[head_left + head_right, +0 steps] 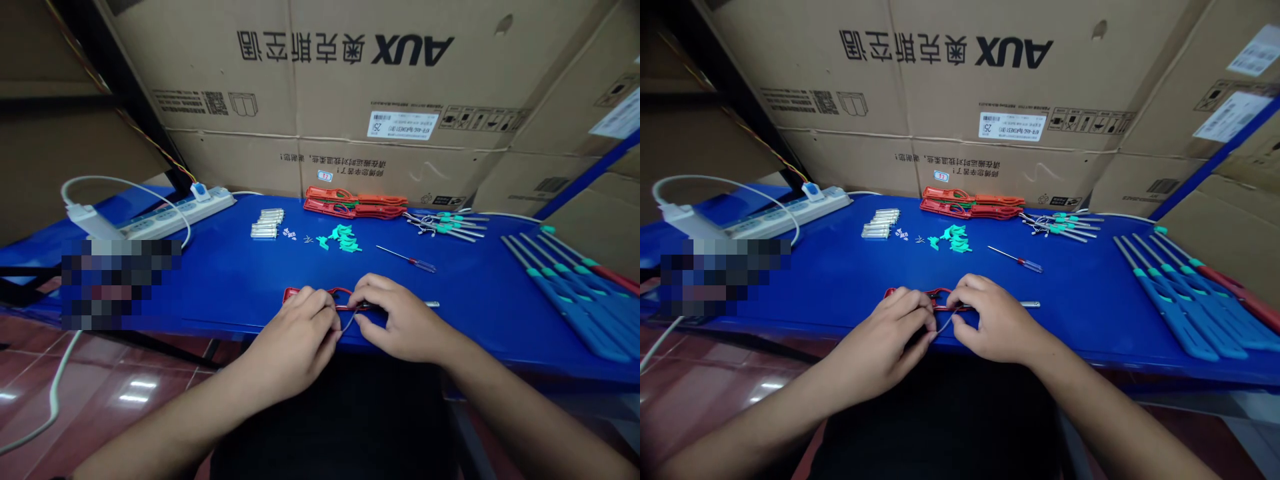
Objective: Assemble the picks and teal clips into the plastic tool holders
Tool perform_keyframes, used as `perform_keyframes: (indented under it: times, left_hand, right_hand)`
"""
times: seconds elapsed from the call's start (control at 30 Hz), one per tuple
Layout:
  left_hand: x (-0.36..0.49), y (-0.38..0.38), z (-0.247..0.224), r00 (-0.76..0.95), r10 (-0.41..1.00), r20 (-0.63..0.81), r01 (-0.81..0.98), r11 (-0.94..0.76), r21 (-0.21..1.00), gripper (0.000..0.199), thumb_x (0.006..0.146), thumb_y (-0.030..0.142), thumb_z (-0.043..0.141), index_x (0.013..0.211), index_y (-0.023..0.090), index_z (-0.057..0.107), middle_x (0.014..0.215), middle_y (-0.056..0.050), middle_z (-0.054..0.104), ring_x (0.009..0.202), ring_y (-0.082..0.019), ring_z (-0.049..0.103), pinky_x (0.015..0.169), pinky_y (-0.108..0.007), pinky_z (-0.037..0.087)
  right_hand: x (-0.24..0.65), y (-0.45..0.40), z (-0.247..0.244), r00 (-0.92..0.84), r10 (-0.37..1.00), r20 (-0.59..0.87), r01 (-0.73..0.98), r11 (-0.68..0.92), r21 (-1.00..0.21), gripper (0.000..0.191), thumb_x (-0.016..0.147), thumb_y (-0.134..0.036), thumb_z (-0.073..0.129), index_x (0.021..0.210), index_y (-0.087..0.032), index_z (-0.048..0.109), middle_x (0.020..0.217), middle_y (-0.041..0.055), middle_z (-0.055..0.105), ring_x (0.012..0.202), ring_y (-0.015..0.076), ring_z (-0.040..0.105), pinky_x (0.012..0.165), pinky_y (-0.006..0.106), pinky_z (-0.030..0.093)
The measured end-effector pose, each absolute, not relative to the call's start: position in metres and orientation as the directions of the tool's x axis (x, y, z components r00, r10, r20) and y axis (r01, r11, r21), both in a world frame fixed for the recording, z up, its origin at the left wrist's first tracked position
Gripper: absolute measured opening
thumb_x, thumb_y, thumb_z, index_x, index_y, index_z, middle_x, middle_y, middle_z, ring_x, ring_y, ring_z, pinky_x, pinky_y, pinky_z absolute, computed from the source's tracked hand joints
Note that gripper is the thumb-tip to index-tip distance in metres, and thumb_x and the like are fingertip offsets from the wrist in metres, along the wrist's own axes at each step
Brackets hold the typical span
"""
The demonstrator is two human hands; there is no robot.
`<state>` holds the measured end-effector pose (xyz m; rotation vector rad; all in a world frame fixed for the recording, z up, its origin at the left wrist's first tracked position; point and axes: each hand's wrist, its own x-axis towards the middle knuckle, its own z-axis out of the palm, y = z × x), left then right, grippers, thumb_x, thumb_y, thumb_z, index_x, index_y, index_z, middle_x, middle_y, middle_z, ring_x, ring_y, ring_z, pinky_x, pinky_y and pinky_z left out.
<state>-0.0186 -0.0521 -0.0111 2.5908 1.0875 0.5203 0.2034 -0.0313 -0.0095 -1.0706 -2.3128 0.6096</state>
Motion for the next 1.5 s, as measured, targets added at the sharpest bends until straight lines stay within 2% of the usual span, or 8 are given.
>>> perform_keyframes:
  times: [0.23,0.33,0.47,0.73,0.93,1.03,1.23,1.5]
  left_hand:
    - [-0.025,-0.048,-0.012,0.649,0.720,0.245,0.607,-0.684,0.404,0.015,0.096,0.026,0.054,0.103,0.020,0.065,0.107,-0.006,0.061,0.099,-0.023,0.052,0.088,-0.042,0.045]
    - [-0.030,-0.044,-0.014,0.635,0.727,0.260,0.609,-0.679,0.411,0.028,0.094,0.035,0.060,0.119,0.022,0.064,0.113,-0.006,0.062,0.105,-0.023,0.053,0.095,-0.043,0.045]
    - [-0.033,-0.041,-0.017,0.642,0.727,0.245,0.609,-0.677,0.414,0.033,0.095,0.040,0.060,0.124,0.024,0.064,0.115,-0.006,0.062,0.107,-0.022,0.054,0.097,-0.041,0.046]
    - [-0.033,-0.040,-0.013,0.652,0.724,0.224,0.617,-0.679,0.398,0.034,0.095,0.041,0.057,0.122,0.022,0.064,0.111,-0.007,0.062,0.104,-0.023,0.055,0.095,-0.043,0.047]
    - [-0.030,-0.033,-0.010,0.683,0.703,0.200,0.623,-0.703,0.343,0.031,0.095,0.040,0.056,0.118,0.022,0.065,0.105,-0.007,0.062,0.099,-0.024,0.056,0.090,-0.042,0.047]
    - [-0.028,-0.029,-0.008,0.690,0.695,0.202,0.619,-0.711,0.334,0.029,0.096,0.039,0.055,0.115,0.021,0.066,0.099,-0.006,0.062,0.094,-0.023,0.055,0.085,-0.039,0.046]
    - [-0.030,-0.025,-0.007,0.701,0.684,0.204,0.575,-0.710,0.406,0.026,0.095,0.040,0.057,0.110,0.021,0.067,0.096,-0.005,0.062,0.093,-0.021,0.056,0.085,-0.037,0.045]
    - [-0.041,-0.014,-0.003,0.700,0.664,0.262,0.510,-0.722,0.468,0.018,0.092,0.029,0.062,0.108,0.022,0.064,0.109,-0.004,0.067,0.104,-0.020,0.058,0.093,-0.036,0.045]
  right_hand:
    - [0.201,-0.027,-0.017,-0.524,0.805,0.279,0.568,0.574,-0.590,0.016,0.089,-0.016,0.062,0.096,-0.021,0.075,0.096,0.0044,0.064,0.087,0.0159,0.061,0.081,0.032,0.049]
    - [0.201,-0.028,-0.016,-0.522,0.805,0.283,0.573,0.576,-0.583,0.015,0.089,-0.017,0.063,0.097,-0.021,0.075,0.095,0.0042,0.064,0.087,0.0159,0.061,0.081,0.032,0.049]
    - [0.200,-0.029,-0.013,-0.539,0.797,0.273,0.591,0.588,-0.552,0.014,0.089,-0.016,0.062,0.096,-0.022,0.073,0.097,0.0042,0.065,0.091,0.0175,0.061,0.083,0.034,0.049]
    - [0.202,-0.028,-0.013,-0.552,0.793,0.259,0.614,0.597,-0.516,0.013,0.091,-0.018,0.060,0.094,-0.021,0.072,0.098,0.0041,0.066,0.093,0.0180,0.061,0.085,0.034,0.048]
    - [0.189,-0.035,-0.008,-0.543,0.815,0.202,0.754,0.579,-0.310,0.012,0.092,-0.019,0.057,0.096,-0.019,0.068,0.098,0.0056,0.066,0.091,0.0224,0.058,0.082,0.040,0.046]
    - [0.184,-0.037,-0.006,-0.540,0.823,0.174,0.779,0.567,-0.267,0.010,0.091,-0.017,0.056,0.096,-0.018,0.065,0.096,0.0058,0.065,0.088,0.0227,0.056,0.079,0.039,0.046]
    - [0.190,-0.039,-0.010,-0.536,0.814,0.226,0.750,0.582,-0.314,0.011,0.093,-0.018,0.057,0.096,-0.020,0.067,0.099,0.0040,0.066,0.092,0.0206,0.058,0.083,0.037,0.045]
    - [0.187,-0.037,-0.007,-0.548,0.813,0.196,0.787,0.581,-0.209,0.015,0.095,-0.021,0.054,0.093,-0.019,0.069,0.094,0.0049,0.066,0.089,0.0213,0.058,0.081,0.038,0.045]
